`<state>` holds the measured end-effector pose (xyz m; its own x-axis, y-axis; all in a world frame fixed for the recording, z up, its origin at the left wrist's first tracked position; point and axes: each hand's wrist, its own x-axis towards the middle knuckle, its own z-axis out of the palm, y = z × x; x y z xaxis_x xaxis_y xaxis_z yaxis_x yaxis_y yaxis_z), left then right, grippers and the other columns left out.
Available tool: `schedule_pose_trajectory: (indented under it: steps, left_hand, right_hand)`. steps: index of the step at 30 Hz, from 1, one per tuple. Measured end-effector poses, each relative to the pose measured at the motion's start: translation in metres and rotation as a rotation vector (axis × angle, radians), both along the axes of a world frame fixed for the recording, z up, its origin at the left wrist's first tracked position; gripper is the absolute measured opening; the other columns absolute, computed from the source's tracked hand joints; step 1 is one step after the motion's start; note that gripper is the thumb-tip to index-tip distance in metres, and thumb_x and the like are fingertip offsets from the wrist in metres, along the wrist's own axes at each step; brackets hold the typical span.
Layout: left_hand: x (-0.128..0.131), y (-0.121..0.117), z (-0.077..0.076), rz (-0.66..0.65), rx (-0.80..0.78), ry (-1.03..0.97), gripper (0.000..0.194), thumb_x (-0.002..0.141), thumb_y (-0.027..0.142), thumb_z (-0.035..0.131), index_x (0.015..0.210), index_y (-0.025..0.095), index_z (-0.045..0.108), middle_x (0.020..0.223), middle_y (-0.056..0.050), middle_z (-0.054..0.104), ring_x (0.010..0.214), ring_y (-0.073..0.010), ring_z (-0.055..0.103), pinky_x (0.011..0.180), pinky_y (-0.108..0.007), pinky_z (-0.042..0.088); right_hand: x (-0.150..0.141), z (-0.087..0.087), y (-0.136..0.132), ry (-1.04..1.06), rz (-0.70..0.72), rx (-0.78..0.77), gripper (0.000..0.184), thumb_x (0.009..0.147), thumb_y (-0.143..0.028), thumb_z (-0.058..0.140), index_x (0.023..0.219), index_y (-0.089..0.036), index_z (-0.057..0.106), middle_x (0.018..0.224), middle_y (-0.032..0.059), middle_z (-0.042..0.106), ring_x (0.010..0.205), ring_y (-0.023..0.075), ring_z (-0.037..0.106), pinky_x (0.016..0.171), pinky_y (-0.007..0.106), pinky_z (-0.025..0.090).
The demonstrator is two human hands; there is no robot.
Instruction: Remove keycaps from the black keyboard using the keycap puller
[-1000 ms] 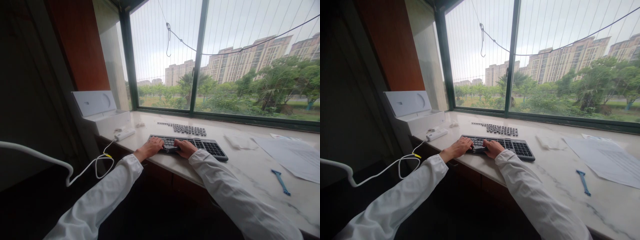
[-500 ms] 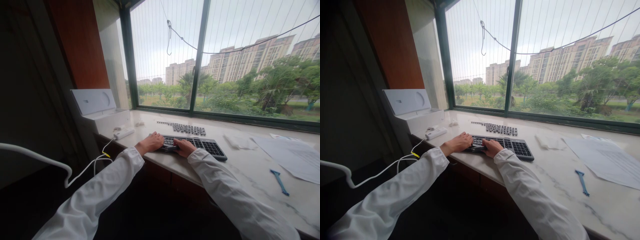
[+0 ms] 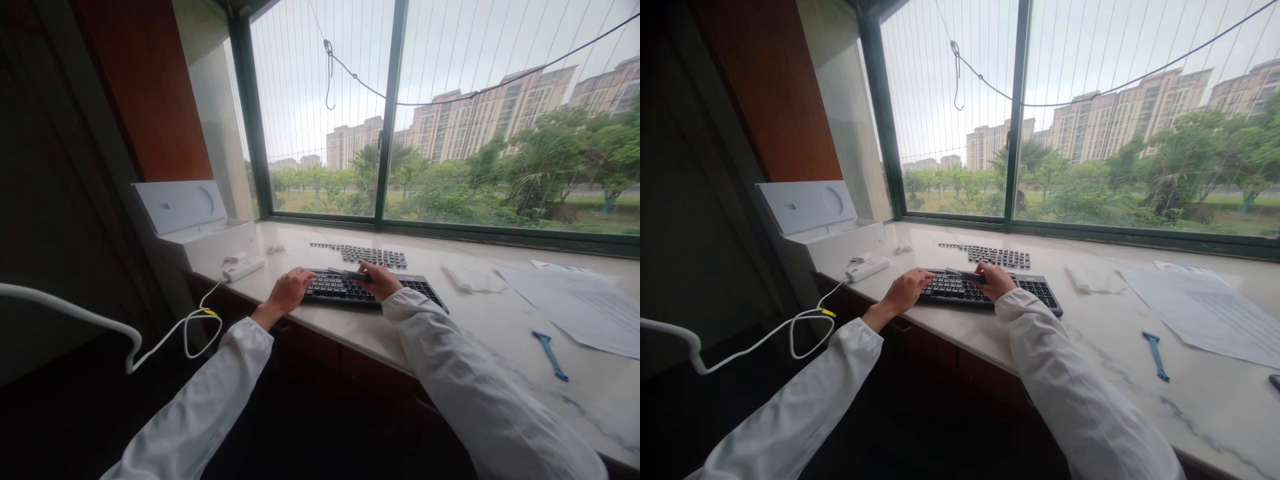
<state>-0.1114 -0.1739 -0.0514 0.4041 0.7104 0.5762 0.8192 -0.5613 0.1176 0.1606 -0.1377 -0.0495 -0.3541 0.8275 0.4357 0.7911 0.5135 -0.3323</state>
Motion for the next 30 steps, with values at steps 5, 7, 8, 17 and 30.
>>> schedule_pose_trajectory:
  steps: [5, 7, 8, 17, 30]
  left_hand:
    - [-0.003, -0.015, -0.019, -0.017, 0.021, 0.083, 0.027, 0.088, 0.019, 0.045, 0.103, 0.029, 0.065, 0.102, -0.001, 0.062, 0.095, -0.0173, 0.055, 0.084, -0.031, 0.043]
    - [-0.003, -0.017, -0.021, -0.030, 0.032, 0.105, 0.029, 0.086, 0.014, 0.047, 0.101, 0.029, 0.066, 0.102, -0.001, 0.062, 0.097, -0.0178, 0.054, 0.085, -0.033, 0.043]
    - [-0.003, -0.017, -0.022, -0.037, 0.035, 0.110, 0.029, 0.085, 0.013, 0.047, 0.099, 0.028, 0.067, 0.103, -0.001, 0.062, 0.097, -0.0178, 0.053, 0.085, -0.033, 0.043]
    - [0.014, -0.022, -0.013, -0.057, 0.047, 0.093, 0.037, 0.085, 0.010, 0.044, 0.111, 0.028, 0.061, 0.104, -0.002, 0.060, 0.097, -0.0177, 0.052, 0.088, -0.034, 0.041]
    - [0.032, -0.014, 0.002, -0.027, 0.093, -0.015, 0.030, 0.090, 0.022, 0.042, 0.116, 0.027, 0.056, 0.110, -0.003, 0.058, 0.101, -0.0182, 0.050, 0.089, -0.034, 0.040]
  right_hand:
    - [-0.006, 0.001, -0.002, -0.044, -0.110, 0.036, 0.016, 0.078, -0.032, 0.060, 0.087, -0.021, 0.053, 0.073, 0.0030, 0.066, 0.066, 0.0171, 0.060, 0.058, 0.023, 0.037]
    - [-0.008, 0.001, -0.003, -0.071, -0.126, 0.044, 0.016, 0.078, -0.032, 0.060, 0.087, -0.021, 0.054, 0.074, 0.0033, 0.067, 0.066, 0.0176, 0.060, 0.058, 0.023, 0.037]
    - [-0.008, 0.001, -0.004, -0.079, -0.128, 0.047, 0.016, 0.078, -0.032, 0.060, 0.088, -0.021, 0.054, 0.075, 0.0032, 0.067, 0.067, 0.0177, 0.060, 0.058, 0.023, 0.037]
    - [-0.009, -0.001, -0.006, -0.090, -0.169, 0.068, 0.016, 0.079, -0.034, 0.057, 0.089, -0.022, 0.054, 0.074, 0.0020, 0.066, 0.066, 0.0159, 0.059, 0.057, 0.022, 0.035]
    - [-0.005, -0.001, -0.011, -0.136, -0.121, 0.165, 0.019, 0.075, -0.026, 0.059, 0.093, -0.025, 0.056, 0.076, -0.0009, 0.067, 0.067, 0.0168, 0.061, 0.057, 0.023, 0.032]
